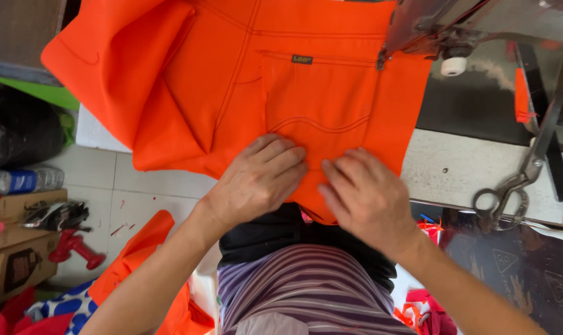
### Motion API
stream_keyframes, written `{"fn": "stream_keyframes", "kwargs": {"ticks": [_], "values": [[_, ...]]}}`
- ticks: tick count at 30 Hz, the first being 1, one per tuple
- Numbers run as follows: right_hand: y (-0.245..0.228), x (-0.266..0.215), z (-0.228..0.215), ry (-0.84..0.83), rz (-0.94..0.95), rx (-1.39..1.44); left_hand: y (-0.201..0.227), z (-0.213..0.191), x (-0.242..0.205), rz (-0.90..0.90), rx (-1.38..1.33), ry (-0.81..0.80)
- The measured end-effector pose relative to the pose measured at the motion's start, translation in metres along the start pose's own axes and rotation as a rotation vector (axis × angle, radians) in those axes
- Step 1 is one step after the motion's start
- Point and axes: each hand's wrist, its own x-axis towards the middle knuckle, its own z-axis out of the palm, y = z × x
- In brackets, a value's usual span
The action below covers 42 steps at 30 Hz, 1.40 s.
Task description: Sewing a pocket onto a piece of orange fabric using an industrial sewing machine, including alignment and thread cutting.
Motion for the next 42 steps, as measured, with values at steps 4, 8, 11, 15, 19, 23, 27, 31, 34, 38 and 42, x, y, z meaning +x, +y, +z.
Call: {"fn": "stream_keyframes", "kwargs": {"ticks": [4, 8, 11, 15, 19, 23, 27, 31, 34, 38, 42], "values": [[-0.018, -0.018, -0.002, -0.039, 0.102, 0.031, 0.004, 0.003, 0.019, -0.105, -0.012, -0.125], [-0.016, -0.023, -0.009, -0.210, 0.118, -0.049, -0.012, 0.031, 0.036, -0.140, 0.084, -0.347], [0.002, -0.022, -0.023, -0.204, 0.131, 0.179, -0.027, 0.047, 0.027, -0.147, 0.133, -0.489], [0.029, -0.013, -0.039, -0.045, 0.274, 0.349, -0.024, 0.046, 0.026, -0.177, 0.129, -0.507], [0.039, 0.002, -0.033, -0.150, 0.136, 0.198, -0.026, 0.046, 0.027, -0.176, 0.125, -0.501], [0.035, 0.001, -0.031, -0.226, 0.148, 0.104, -0.028, 0.047, 0.029, -0.170, 0.150, -0.449], [0.033, 0.003, -0.031, -0.238, 0.148, 0.077, -0.041, 0.043, 0.027, -0.216, 0.139, -0.466], [0.037, 0.000, -0.027, -0.231, 0.150, 0.071, -0.049, 0.028, 0.026, -0.252, 0.102, -0.445], [0.038, 0.003, -0.026, -0.191, 0.153, 0.085, -0.056, 0.012, 0.024, -0.300, 0.107, -0.456], [0.045, -0.005, -0.018, -0.196, 0.205, 0.116, -0.073, 0.003, 0.021, -0.334, 0.096, -0.480], [0.052, -0.022, -0.005, -0.259, 0.239, 0.083, -0.084, -0.003, 0.024, -0.388, 0.038, -0.496]]}}
